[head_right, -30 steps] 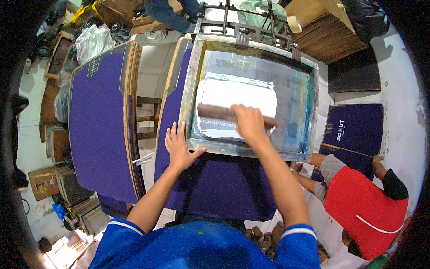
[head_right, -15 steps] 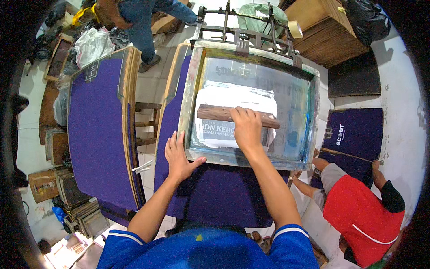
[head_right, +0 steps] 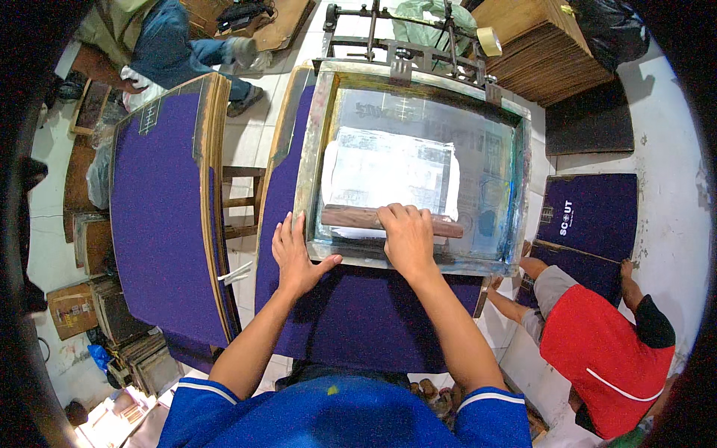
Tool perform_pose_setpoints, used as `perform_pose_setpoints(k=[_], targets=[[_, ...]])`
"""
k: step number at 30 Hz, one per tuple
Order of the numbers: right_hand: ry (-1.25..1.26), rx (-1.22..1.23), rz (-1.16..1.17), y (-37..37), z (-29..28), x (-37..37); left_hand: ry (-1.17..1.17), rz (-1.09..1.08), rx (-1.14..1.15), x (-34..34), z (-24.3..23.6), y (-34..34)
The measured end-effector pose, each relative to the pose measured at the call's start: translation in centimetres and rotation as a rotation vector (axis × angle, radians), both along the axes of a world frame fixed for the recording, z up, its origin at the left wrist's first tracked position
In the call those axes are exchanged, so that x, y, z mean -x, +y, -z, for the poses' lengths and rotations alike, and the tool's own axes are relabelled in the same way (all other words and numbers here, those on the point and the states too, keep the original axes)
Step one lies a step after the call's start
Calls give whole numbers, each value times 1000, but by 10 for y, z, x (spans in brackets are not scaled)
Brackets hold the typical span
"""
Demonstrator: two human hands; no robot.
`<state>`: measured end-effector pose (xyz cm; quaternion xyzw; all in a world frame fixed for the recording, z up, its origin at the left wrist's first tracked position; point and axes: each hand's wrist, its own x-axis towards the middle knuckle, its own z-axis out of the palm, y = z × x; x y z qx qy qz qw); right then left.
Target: The person performs screen printing on purple fabric pieces. They align a screen, pull a squeegee across to apply white ink, lift the screen to reveal the printed design, and repeat the process on multiple pieces.
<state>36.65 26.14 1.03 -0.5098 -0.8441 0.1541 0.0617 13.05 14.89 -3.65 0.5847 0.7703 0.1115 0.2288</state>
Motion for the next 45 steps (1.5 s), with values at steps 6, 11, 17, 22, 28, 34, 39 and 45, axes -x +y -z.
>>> perform_pose_setpoints(k=[6,11,17,22,28,34,39,45], targets=[[63,-199,39,130,16,4,4,1,-49,0,2,0],[36,-238,3,119,33,0,-27,34,-124,4,11,-4],[22,-96,72,-24,13,3,-128,165,-204,17,12,-5],[84,-201,53,-38,19,-2,-247,137,-243,18,2,0],[20,-64,9,10,-16,-4,-397,52,-142,21,-20,-4],[47,73,-68,16,-48,-14,-430,19,-155,22,-32,-4],[140,22,-71,27,-24,-13,-465,-6,-169,22,-39,-3],[-49,25,-125,207,-14,0,-379,9,-175,20,-47,0]])
